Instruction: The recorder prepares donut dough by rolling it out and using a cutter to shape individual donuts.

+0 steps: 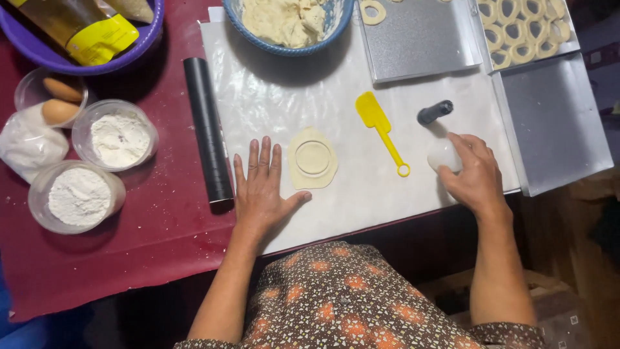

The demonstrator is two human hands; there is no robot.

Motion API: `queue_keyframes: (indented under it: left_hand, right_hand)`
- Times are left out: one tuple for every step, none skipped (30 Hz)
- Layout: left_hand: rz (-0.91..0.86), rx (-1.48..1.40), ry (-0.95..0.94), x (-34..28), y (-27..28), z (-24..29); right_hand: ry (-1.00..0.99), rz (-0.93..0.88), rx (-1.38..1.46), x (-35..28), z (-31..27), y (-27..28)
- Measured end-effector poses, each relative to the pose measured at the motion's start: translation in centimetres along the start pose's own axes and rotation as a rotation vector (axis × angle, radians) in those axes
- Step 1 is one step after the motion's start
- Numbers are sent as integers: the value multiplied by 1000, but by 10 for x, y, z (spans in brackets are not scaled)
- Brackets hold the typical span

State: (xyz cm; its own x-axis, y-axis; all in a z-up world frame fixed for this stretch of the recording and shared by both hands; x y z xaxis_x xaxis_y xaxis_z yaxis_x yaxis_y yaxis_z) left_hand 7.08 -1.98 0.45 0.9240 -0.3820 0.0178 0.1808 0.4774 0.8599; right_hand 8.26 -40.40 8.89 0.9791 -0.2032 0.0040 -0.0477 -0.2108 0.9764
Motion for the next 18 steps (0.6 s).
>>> queue_keyframes:
  left_hand:
    - [-8,-4,-19,1,-1,3]
    - [-2,3,-8,2,0,3]
    - [5,10,2,1,2,2]
    - [5,9,-3,2,2,3]
    - [-5,4,8,3,2,3]
    - [-14,0,23,2,2,2]
    - [-14,2,22,3,1,2]
    - [-4,-3,20,2,2,2]
    - [6,-9,18,2,2,1]
    - [0,-9,23,0,0,0]
    - [8,-5,16,-2,0,0]
    - [22,0,3,0,0,-1]
    - [23,1,2,1,-1,-2]
    - [35,4,-1,2,-1,-2]
    - [47,8,-3,3,-1,-3]
    - [45,4,5,1,0,-3]
    - [43,-2,7,-1,0,-2]
    - [43,-4,1,0,0,-2]
  right_hand:
    - [-19,6,-4,0,7,-2]
    - [-56,-7,-1,5,12,-6]
    - [-93,-20,2,8,17,-11]
    - [-96,-16,2,10,17,-9]
    - [9,65,-70,9,8,-1]
    - [118,143,-139,8,-2,4]
    - [117,144,-138,7,-9,5]
    - [98,188,-27,6,-14,12]
    - [80,231,84,6,-19,17]
    - [79,224,85,6,-25,13]
    - [66,198,109,6,-30,7]
    - [54,181,133,9,-35,3]
    - [54,182,133,11,-29,2]
    - [85,294,107,14,-26,9]
    - [118,406,83,15,-23,15]
    - [123,397,81,18,-35,24]
    - [181,450,53,19,-52,36]
    - [237,510,26,19,-68,48]
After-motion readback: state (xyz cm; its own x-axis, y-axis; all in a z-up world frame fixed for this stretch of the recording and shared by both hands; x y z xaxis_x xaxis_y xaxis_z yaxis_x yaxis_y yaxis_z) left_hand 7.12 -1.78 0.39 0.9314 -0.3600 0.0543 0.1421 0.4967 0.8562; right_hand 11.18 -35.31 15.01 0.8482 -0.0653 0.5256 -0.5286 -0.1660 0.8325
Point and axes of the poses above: each hand's wrist, its own x-axis towards the middle knuckle, its own y-axis out of the back of the hand, z = x × y, the point moved 8 cm from there along x, towards the middle knuckle, and after that the axes turned 11 degrees about -y, right-handed, at the moved point
